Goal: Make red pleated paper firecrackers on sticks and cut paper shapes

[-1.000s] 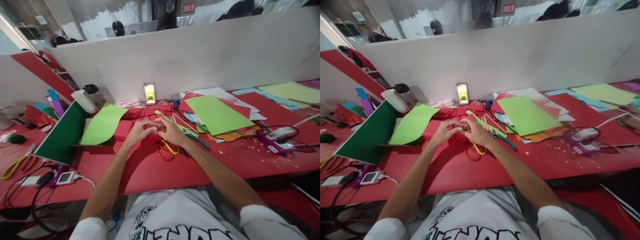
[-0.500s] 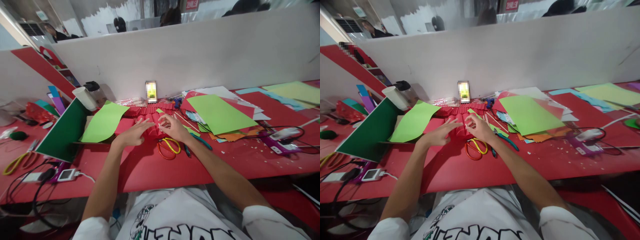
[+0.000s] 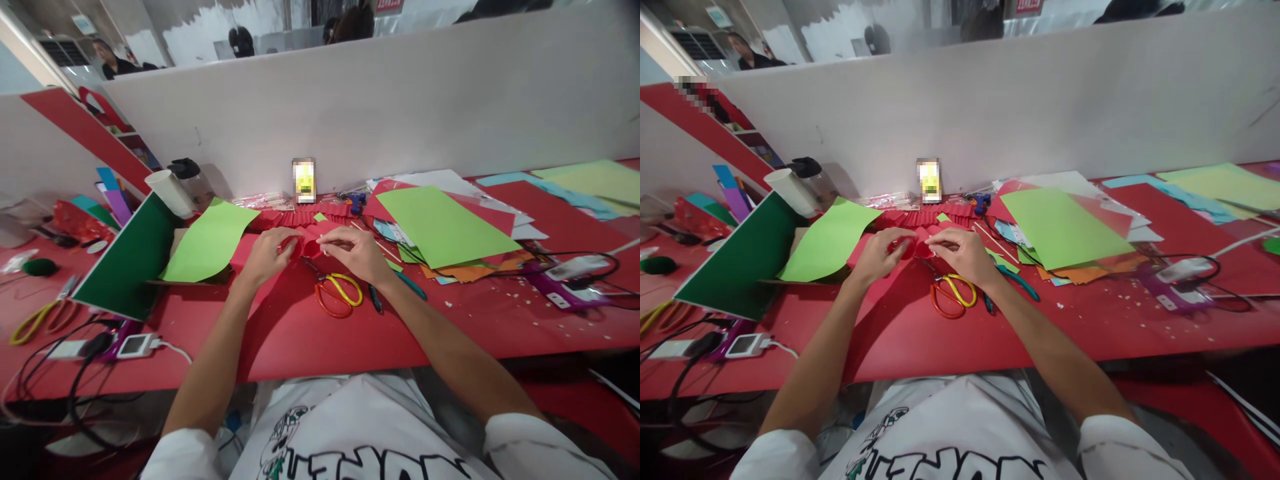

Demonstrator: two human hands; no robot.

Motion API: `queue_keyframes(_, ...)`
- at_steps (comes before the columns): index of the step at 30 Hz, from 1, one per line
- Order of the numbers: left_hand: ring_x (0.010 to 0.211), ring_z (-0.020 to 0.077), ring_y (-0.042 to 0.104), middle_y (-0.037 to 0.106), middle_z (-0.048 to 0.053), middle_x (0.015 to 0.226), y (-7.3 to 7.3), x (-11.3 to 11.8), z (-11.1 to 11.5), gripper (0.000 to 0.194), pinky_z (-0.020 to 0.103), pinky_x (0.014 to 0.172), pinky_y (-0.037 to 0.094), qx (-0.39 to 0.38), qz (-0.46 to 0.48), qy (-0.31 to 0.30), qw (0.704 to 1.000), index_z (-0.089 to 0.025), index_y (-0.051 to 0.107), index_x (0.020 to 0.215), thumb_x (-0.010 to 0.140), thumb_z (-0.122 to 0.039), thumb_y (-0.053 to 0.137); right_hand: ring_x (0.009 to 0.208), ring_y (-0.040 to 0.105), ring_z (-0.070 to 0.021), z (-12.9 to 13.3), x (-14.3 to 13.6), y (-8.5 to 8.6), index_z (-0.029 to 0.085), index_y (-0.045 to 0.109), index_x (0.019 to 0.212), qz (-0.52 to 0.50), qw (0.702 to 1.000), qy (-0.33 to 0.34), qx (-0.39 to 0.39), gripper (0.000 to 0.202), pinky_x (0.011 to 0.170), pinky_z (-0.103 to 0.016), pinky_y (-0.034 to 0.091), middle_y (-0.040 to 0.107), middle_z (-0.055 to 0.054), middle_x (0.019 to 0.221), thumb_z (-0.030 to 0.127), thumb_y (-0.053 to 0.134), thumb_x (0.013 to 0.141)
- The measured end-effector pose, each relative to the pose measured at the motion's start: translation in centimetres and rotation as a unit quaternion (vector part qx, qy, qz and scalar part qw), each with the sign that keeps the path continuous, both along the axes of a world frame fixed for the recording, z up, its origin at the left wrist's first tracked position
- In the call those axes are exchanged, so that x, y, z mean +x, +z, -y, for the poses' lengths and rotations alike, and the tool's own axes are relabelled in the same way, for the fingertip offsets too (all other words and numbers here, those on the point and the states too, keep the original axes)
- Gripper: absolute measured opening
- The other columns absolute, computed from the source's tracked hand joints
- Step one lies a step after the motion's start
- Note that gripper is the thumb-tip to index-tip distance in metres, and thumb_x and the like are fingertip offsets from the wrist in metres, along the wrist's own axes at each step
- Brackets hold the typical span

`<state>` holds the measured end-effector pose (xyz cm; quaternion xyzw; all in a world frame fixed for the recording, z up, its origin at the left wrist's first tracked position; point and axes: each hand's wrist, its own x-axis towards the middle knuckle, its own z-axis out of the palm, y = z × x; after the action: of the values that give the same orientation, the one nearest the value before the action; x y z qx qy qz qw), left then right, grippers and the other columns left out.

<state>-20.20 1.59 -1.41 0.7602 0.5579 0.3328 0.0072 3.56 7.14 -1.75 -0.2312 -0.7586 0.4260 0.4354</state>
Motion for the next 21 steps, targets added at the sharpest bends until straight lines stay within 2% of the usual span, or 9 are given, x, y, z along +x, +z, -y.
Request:
queue_keyframes(7, 0.104, 0.0283, 0.074, 0.082, 0.009, 0.113, -0.5, 0.1, -0.2, 0.029, 0.043, 0.095, 0.054, -0.007, 0.001, 0.03, 1.0, -0.022, 0.077, 0.112, 0.102, -0.032, 0.052, 0.101, 0.076, -0.0256, 0.6, -0.5, -0.3, 0.026, 0.082, 0.098, 0.026, 0.997, -0.05, 0.051, 0.013, 0.084, -0.039, 0.064, 0.08, -0.007, 0.108, 0.029, 0.07, 0.095)
queue_keyframes(12, 0.105, 0.0286, 0.073, 0.081, 0.01, 0.114, -0.6, 0.3, -0.2, 0.029, 0.043, 0.096, 0.054, -0.01, 0.006, 0.031, 0.999, -0.022, 0.077, 0.112, 0.1, -0.032, 0.052, 0.098, 0.076, -0.0249, 0.6, -1.4, -0.9, 0.027, 0.077, 0.095, 0.056, 0.991, -0.092, 0.076, 0.008, 0.089, -0.041, 0.062, 0.08, -0.005, 0.105, 0.028, 0.069, 0.097)
queue_keyframes(15, 0.108, 0.0287, 0.073, 0.081, 0.009, 0.115, -0.7, 0.3, -0.3, 0.028, 0.044, 0.099, 0.054, -0.011, 0.006, 0.036, 0.999, -0.023, 0.076, 0.113, 0.1, -0.031, 0.053, 0.095, 0.075, -0.0236, 0.7, -1.7, -1.1, 0.026, 0.073, 0.093, 0.089, 0.984, -0.093, 0.123, 0.006, 0.09, -0.039, 0.059, 0.08, -0.005, 0.101, 0.024, 0.069, 0.096)
queue_keyframes(21, 0.108, 0.0286, 0.073, 0.081, 0.009, 0.117, -1.0, 0.1, -0.4, 0.027, 0.044, 0.098, 0.054, -0.009, 0.018, 0.031, 0.999, -0.023, 0.076, 0.113, 0.1, -0.03, 0.053, 0.092, 0.074, -0.0228, 0.9, -2.0, -1.0, 0.026, 0.067, 0.093, 0.139, 0.966, -0.124, 0.181, 0.008, 0.087, -0.035, 0.055, 0.079, -0.005, 0.097, 0.023, 0.063, 0.099)
